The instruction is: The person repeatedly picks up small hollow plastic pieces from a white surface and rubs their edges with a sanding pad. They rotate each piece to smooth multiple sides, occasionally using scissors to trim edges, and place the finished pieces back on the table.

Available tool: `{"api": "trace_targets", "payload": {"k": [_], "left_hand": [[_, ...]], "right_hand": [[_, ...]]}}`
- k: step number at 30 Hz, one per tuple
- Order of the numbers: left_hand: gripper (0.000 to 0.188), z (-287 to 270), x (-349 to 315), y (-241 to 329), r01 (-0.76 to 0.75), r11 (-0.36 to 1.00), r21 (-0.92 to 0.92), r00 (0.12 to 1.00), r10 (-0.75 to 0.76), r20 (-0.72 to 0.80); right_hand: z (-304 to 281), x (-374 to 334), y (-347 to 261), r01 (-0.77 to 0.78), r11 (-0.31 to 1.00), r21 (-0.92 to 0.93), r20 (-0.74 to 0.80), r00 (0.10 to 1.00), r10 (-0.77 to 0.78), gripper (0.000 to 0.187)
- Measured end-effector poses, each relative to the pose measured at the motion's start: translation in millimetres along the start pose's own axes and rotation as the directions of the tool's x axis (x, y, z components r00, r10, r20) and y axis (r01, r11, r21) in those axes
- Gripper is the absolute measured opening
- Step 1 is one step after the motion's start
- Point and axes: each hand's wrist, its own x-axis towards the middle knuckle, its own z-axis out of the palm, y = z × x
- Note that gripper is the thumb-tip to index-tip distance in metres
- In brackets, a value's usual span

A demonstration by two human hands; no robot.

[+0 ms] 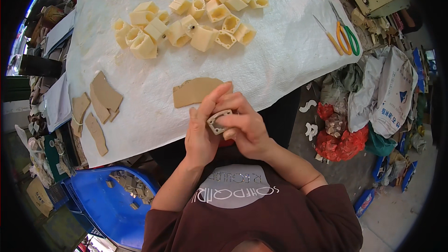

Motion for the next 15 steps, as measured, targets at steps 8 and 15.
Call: {"api": "trace_targets", "payload": {"k": [8,15], "left_hand": [[0.086,-7,4,24,0.036,0.986,0.162,0.984,-0.063,0.165],[0.065,6,-2,24,-0.287,0.94,0.185,0.957,0.289,0.018]], "right_hand": [[-26,35,-45,0.155,0.767,-0.622,0.239,0.971,-0.003,0.06],[-26,29,-33,-0.365,0.931,-0.028,-0.146,0.922,0.357,0.045]]}}
